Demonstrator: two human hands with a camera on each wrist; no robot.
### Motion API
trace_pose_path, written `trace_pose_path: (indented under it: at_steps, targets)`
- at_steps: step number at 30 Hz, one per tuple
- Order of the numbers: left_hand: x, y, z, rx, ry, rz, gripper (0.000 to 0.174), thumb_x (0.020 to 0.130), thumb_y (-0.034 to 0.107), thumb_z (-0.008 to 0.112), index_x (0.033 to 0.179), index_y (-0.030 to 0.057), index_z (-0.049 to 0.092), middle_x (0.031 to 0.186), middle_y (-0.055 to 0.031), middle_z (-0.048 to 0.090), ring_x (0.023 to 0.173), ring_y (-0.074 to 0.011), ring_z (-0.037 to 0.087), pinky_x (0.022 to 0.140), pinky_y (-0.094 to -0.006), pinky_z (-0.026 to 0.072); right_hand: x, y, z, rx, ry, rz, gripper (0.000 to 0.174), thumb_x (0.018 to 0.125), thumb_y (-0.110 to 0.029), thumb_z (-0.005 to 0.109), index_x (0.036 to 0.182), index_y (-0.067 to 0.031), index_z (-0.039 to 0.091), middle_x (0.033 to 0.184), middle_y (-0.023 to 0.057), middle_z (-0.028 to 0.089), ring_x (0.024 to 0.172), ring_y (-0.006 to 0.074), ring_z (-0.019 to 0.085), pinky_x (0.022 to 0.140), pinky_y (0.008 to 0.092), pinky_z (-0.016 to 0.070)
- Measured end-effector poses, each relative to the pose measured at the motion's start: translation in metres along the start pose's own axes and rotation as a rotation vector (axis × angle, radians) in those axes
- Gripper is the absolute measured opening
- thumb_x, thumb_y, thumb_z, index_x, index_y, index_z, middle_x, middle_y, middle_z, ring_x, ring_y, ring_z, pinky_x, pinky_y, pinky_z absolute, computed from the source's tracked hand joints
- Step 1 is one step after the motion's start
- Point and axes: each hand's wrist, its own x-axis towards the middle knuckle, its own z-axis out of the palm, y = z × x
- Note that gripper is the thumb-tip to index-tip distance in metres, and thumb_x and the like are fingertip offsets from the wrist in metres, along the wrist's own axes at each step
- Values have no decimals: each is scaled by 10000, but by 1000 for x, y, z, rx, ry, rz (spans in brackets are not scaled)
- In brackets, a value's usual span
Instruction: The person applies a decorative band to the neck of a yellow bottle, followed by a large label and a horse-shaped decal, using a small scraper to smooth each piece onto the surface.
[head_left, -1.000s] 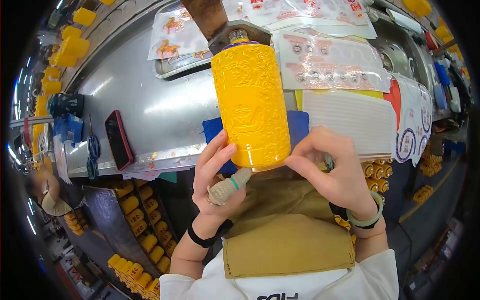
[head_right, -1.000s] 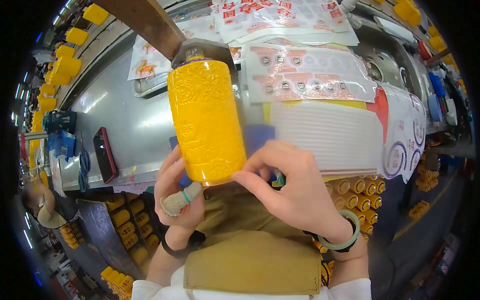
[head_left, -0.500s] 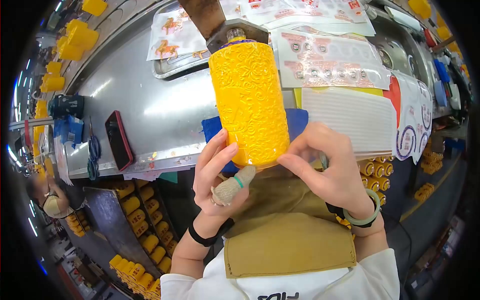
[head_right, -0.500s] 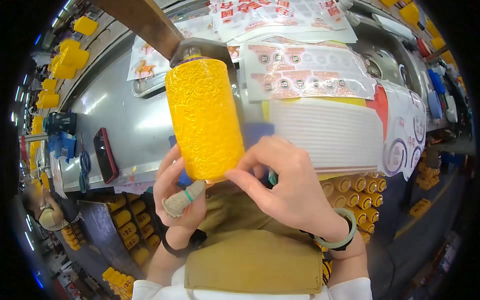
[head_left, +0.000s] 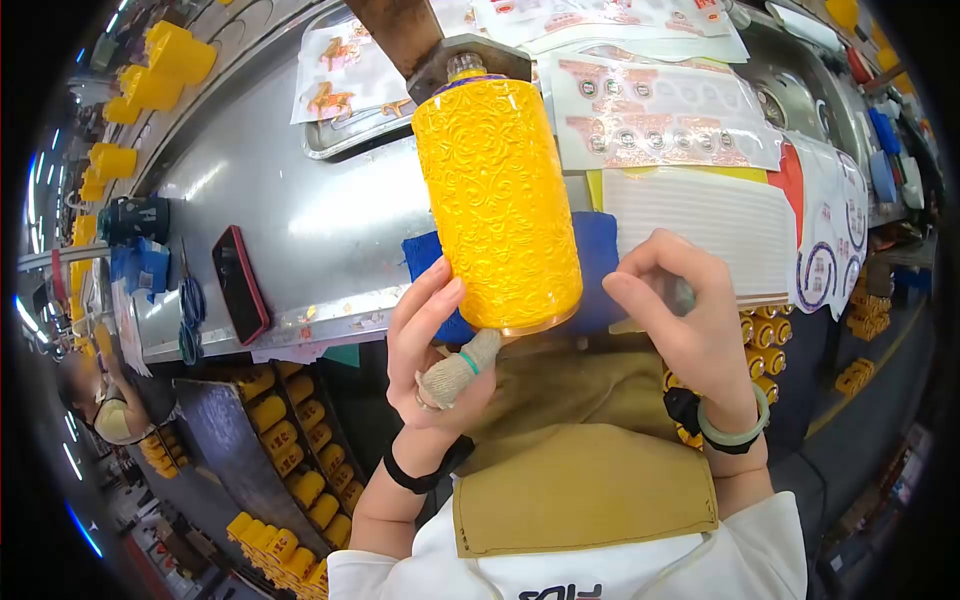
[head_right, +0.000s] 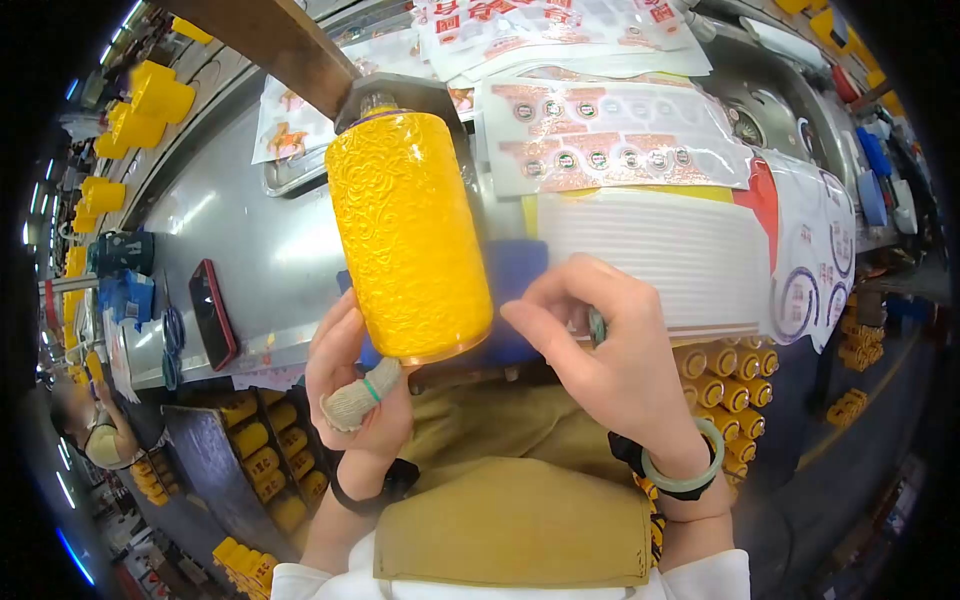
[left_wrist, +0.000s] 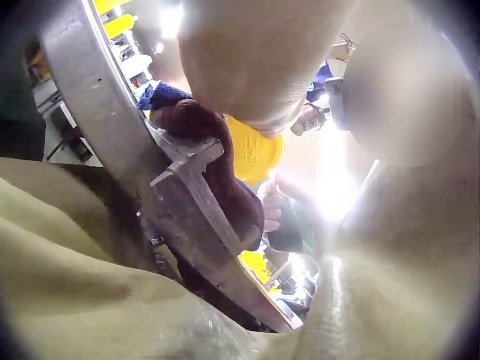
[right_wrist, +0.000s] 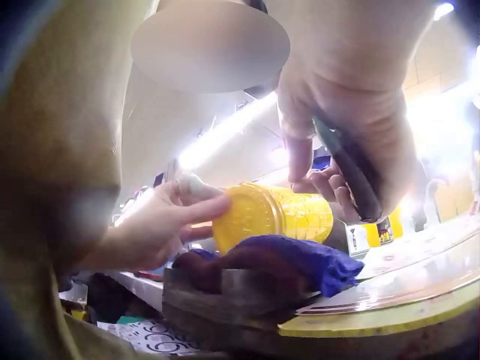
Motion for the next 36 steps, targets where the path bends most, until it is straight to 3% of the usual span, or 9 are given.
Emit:
trace_pose_path:
  at_steps: [5,7,9,15,18,23,27,31,36]
  targets:
    - [1,0,-7,114,-33,107,498,762,-101,805,1226,-33,637,1294,-180,618,1215,-357,628,1022,-403,553,-3,4,8,129,-25,-48,119,964,-85,638,939,23,681,823,83,656,728,154,580,672,293,459]
    - [2,-1,-8,245,-88,266,416,760,-58,838,1136,61,705,1310,-149,616,1214,-357,625,1023,-401,553,-4,5,8,191,-23,-68,170,1007,-119,593,970,24,676,858,93,659,773,167,598,705,298,473]
    - [5,5,-6,200,-95,202,352,759,-20,857,1064,95,725,1312,-131,617,1215,-354,621,1021,-402,554,-6,4,7,195,-45,-58,346,1089,-258,494,1009,33,661,905,104,658,849,190,617,760,314,491]
    - [12,13,0,139,-90,96,214,741,117,915,863,149,743,1304,-84,623,1217,-340,591,1000,-415,545,-11,3,19,311,8,-100,695,1078,-583,365,1017,49,648,914,98,654,854,197,619,756,323,490]
    - [12,8,-1,163,-96,142,216,725,136,929,829,157,741,1291,-71,628,1209,-336,580,984,-414,537,-10,1,7,273,-111,-81,747,1040,-657,384,1021,40,651,884,102,641,833,189,617,729,316,477]
    - [13,6,-1,162,-94,169,237,688,133,948,791,159,736,1281,-51,635,1210,-330,573,955,-402,541,-8,1,8,181,-67,-128,688,1009,-638,487,1018,31,650,799,90,574,761,177,571,680,312,440]
    - [12,4,-7,252,-159,269,293,668,105,942,878,169,748,1288,-38,637,1229,-325,567,966,-402,562,-9,2,12,184,-57,-115,629,995,-593,557,1010,29,644,759,76,522,718,179,516,662,317,411]
    - [13,4,-7,265,-194,317,385,696,58,910,1030,185,767,1295,-45,643,1241,-323,565,996,-417,573,-8,3,12,207,-87,-105,619,995,-584,566,1016,30,640,766,78,522,720,177,514,660,314,407]
    - [24,3,-12,313,-264,416,385,709,50,849,1069,164,774,1323,-82,653,1260,-329,559,987,-436,572,-6,2,12,258,-97,-90,628,1013,-585,536,1023,34,640,797,72,529,716,170,507,656,309,403]
